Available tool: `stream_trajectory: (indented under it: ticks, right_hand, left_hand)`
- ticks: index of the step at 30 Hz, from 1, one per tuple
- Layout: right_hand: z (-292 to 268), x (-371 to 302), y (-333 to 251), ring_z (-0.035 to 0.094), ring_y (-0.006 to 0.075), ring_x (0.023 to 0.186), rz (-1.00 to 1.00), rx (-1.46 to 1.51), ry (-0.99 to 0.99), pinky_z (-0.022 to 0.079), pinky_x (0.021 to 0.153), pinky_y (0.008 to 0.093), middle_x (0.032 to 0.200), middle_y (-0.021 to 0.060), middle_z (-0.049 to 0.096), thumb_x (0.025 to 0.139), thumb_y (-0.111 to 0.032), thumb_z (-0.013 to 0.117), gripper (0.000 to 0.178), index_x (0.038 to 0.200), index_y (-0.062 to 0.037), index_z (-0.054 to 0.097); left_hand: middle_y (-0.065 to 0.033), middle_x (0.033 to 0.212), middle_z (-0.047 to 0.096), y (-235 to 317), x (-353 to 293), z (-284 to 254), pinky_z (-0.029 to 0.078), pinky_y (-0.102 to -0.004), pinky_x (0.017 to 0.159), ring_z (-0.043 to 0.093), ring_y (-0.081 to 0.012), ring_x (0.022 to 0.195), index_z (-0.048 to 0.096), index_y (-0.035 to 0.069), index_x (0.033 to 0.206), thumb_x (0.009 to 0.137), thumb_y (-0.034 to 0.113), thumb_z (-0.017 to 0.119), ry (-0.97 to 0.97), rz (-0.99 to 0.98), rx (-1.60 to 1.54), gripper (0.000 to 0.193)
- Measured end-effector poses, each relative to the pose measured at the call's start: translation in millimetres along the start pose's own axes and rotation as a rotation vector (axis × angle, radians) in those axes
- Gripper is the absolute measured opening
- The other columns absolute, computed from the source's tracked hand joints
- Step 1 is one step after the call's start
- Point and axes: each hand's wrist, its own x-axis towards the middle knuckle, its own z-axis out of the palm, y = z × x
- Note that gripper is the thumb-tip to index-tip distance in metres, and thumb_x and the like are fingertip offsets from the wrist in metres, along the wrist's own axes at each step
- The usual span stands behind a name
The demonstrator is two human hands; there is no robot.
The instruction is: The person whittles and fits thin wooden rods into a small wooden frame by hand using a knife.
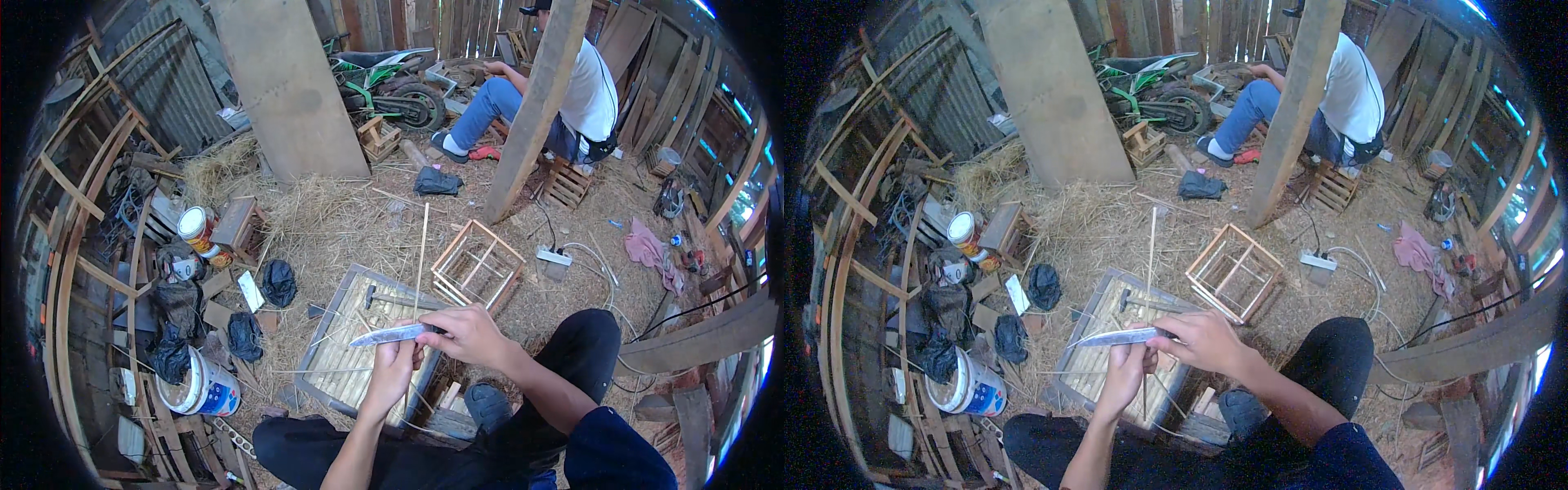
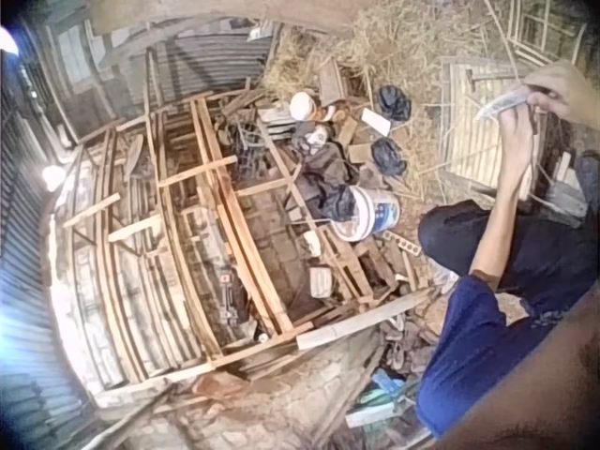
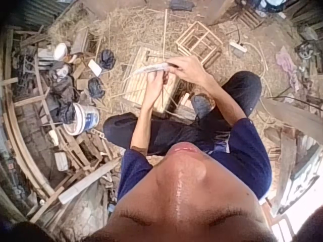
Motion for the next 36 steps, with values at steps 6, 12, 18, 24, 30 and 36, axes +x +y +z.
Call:
stream_trajectory:
  ticks: [6, 12, 18, 24, 30, 36]
  right_hand:
    - [-5.2, 5.5, 1.5, 0.069, 0.0227, 0.063, 0.012, 0.182, 0.039, 0.052, 0.055, 0.0308, 0.085, 0.0121, 0.073, 0.083, -0.029, 0.078, 0.03, 0.099, -0.004, 0.075]
    - [-5.5, 12.4, 6.9, 0.068, 0.026, 0.065, 0.03, 0.122, 0.011, 0.049, 0.055, 0.0339, 0.079, 0.0092, 0.072, 0.079, -0.037, 0.08, 0.033, 0.097, -0.0103, 0.077]
    - [4.7, 21.1, 13.1, 0.063, 0.0207, 0.057, -0.047, 0.052, 0.041, 0.046, 0.051, 0.0314, 0.077, 0.008, 0.071, 0.078, -0.034, 0.081, 0.031, 0.094, -0.0083, 0.076]
    - [29.0, 32.2, 24.3, 0.064, 0.0219, 0.058, -0.056, 0.102, 0.09, 0.047, 0.052, 0.0315, 0.076, 0.0077, 0.071, 0.078, -0.035, 0.082, 0.03, 0.094, -0.0094, 0.077]
    - [50.9, 50.5, 28.3, 0.071, 0.0237, 0.066, -0.001, 0.067, 0.038, 0.053, 0.058, 0.0329, 0.081, 0.0094, 0.074, 0.078, -0.035, 0.082, 0.032, 0.096, -0.0082, 0.078]
    - [45.8, 66.4, 44.4, 0.072, 0.025, 0.069, 0.27, 0.101, 0.028, 0.055, 0.063, 0.0318, 0.084, 0.012, 0.074, 0.08, -0.035, 0.08, 0.033, 0.097, -0.007, 0.077]
  left_hand:
    - [0.001, 0.084, 0.051, -7.6, -2.1, 1.1, 0.037, -0.0232, 0.065, 0.043, -0.0052, 0.073, 0.055, 0.001, 0.116, 0.106, 0.012, 0.043, 0.063, 0.209, 0.228, 0.02]
    - [0.0073, 0.081, 0.044, -10.0, -1.3, -1.0, 0.031, -0.0193, 0.059, 0.037, -0.0011, 0.069, 0.054, 0.007, 0.11, 0.106, 0.017, 0.047, 0.095, 0.226, 0.218, 0.013]
    - [0.008, 0.078, 0.043, -16.9, 0.3, -14.1, 0.028, -0.0194, 0.055, 0.035, -0.0007, 0.064, 0.055, 0.007, 0.107, 0.106, 0.017, 0.046, 0.128, 0.173, 0.157, 0.014]
    - [0.0058, 0.079, 0.045, -19.8, 6.2, -30.5, 0.034, -0.0236, 0.06, 0.039, -0.003, 0.07, 0.059, 0.002, 0.107, 0.106, 0.019, 0.046, 0.199, 0.094, 0.106, 0.021]
    - [0.0076, 0.072, 0.044, -24.9, 10.3, -60.1, 0.029, -0.022, 0.052, 0.036, -0.0017, 0.06, 0.057, 0.007, 0.097, 0.107, 0.026, 0.044, 0.3, 0.042, 0.017, 0.026]
    - [0.0094, 0.068, 0.037, -17.2, 12.3, -69.1, 0.021, -0.0198, 0.043, 0.03, 0.0002, 0.052, 0.052, 0.011, 0.095, 0.107, 0.029, 0.047, 0.266, 0.089, -0.086, 0.023]
